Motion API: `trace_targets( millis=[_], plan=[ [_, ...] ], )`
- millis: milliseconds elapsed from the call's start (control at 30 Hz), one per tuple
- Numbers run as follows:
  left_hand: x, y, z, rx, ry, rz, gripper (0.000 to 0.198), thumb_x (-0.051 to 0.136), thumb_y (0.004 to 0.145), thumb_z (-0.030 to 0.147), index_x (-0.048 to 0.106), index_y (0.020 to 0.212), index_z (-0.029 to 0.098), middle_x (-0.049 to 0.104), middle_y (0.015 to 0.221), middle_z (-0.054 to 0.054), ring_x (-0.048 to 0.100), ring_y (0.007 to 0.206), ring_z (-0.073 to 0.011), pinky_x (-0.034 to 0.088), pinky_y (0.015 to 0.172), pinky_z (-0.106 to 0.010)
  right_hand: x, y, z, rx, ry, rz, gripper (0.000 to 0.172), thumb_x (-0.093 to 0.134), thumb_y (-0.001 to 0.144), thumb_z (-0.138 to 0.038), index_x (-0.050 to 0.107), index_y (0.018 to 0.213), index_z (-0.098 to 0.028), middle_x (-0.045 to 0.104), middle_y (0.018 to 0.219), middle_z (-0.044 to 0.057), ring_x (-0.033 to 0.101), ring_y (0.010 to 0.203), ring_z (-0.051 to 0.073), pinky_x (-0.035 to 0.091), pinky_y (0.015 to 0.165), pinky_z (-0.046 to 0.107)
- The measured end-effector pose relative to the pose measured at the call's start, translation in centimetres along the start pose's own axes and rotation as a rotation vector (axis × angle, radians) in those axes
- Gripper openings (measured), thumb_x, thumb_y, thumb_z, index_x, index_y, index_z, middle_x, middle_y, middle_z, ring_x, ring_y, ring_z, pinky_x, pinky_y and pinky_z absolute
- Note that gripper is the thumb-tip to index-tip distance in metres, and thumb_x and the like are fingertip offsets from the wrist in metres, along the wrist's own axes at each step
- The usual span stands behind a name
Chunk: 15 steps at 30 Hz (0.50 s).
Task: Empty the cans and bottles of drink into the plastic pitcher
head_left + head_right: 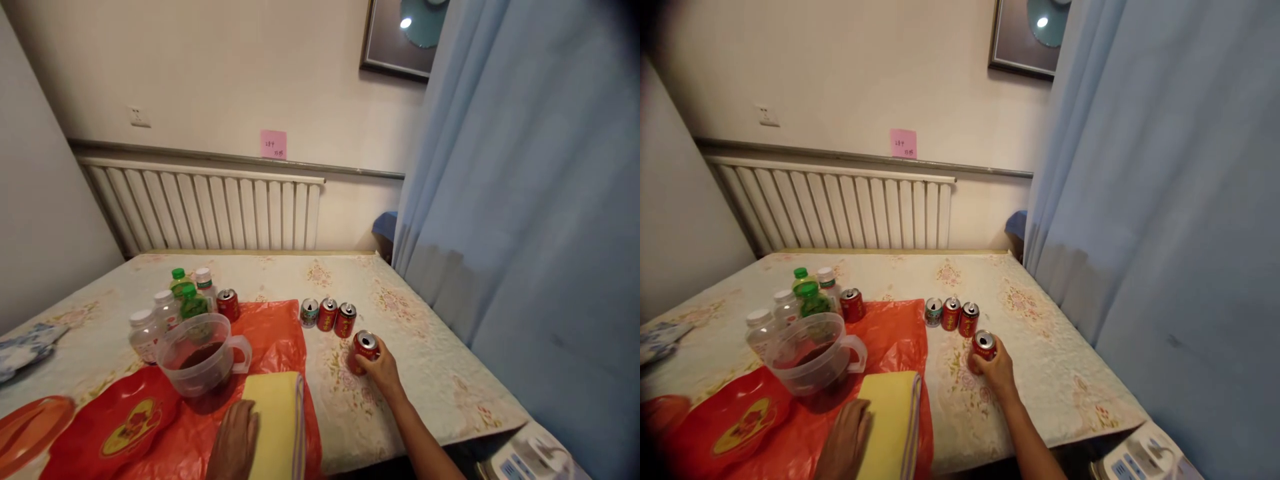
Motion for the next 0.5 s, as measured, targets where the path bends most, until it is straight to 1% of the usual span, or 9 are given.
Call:
trace_targets(
  millis=[67, 200, 367, 500],
  plan=[
    [0.2, -0.2, -0.1, 0.002, 0.030, -0.012, 0.030, 0.040, 0.095, 0.041, 0.057, 0.107, 0.020, 0.066, 0.106, -0.009, 0.063, 0.104, -0.0246, 0.053, 0.092, -0.044, -0.5, 1.6, 1.4, 0.021, -0.014, 0.025, 0.065, 0.073, 0.055, -0.035, 0.060, 0.115, -0.014, 0.070, 0.112, 0.013, 0.066, 0.102, 0.029, 0.050, 0.093, 0.041],
    [0.8, -0.4, -0.3, 0.018, 0.082, -0.024, 0.031, 0.041, 0.094, 0.043, 0.056, 0.109, 0.020, 0.066, 0.107, -0.009, 0.062, 0.103, -0.0262, 0.052, 0.091, -0.046, -1.2, 4.3, 3.4, 0.049, -0.037, 0.066, 0.063, 0.072, 0.054, -0.037, 0.060, 0.113, -0.018, 0.071, 0.109, 0.010, 0.065, 0.101, 0.029, 0.049, 0.092, 0.041],
    [1.0, -0.5, -0.4, 0.019, 0.110, -0.026, 0.031, 0.040, 0.094, 0.043, 0.056, 0.109, 0.021, 0.067, 0.107, -0.009, 0.063, 0.104, -0.0262, 0.052, 0.090, -0.045, -0.6, 7.0, 4.2, 0.038, -0.036, 0.062, 0.062, 0.072, 0.054, -0.036, 0.060, 0.113, -0.020, 0.071, 0.109, 0.007, 0.066, 0.100, 0.027, 0.049, 0.091, 0.039],
    [0.9, -0.7, -0.4, 0.027, 0.128, -0.029, 0.033, 0.040, 0.094, 0.046, 0.056, 0.109, 0.022, 0.067, 0.107, -0.008, 0.063, 0.104, -0.0265, 0.053, 0.090, -0.045, 0.1, 8.7, 4.7, 0.028, -0.023, 0.047, 0.064, 0.071, 0.055, -0.034, 0.059, 0.116, -0.019, 0.070, 0.111, 0.008, 0.065, 0.103, 0.027, 0.048, 0.093, 0.039]
  ],
)
Point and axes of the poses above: each hand's wrist, its own y-axis towards the middle knuckle, its own x-axis out of the palm, z = x × y, the point moved 9 cm from there along y, towards the middle knuckle
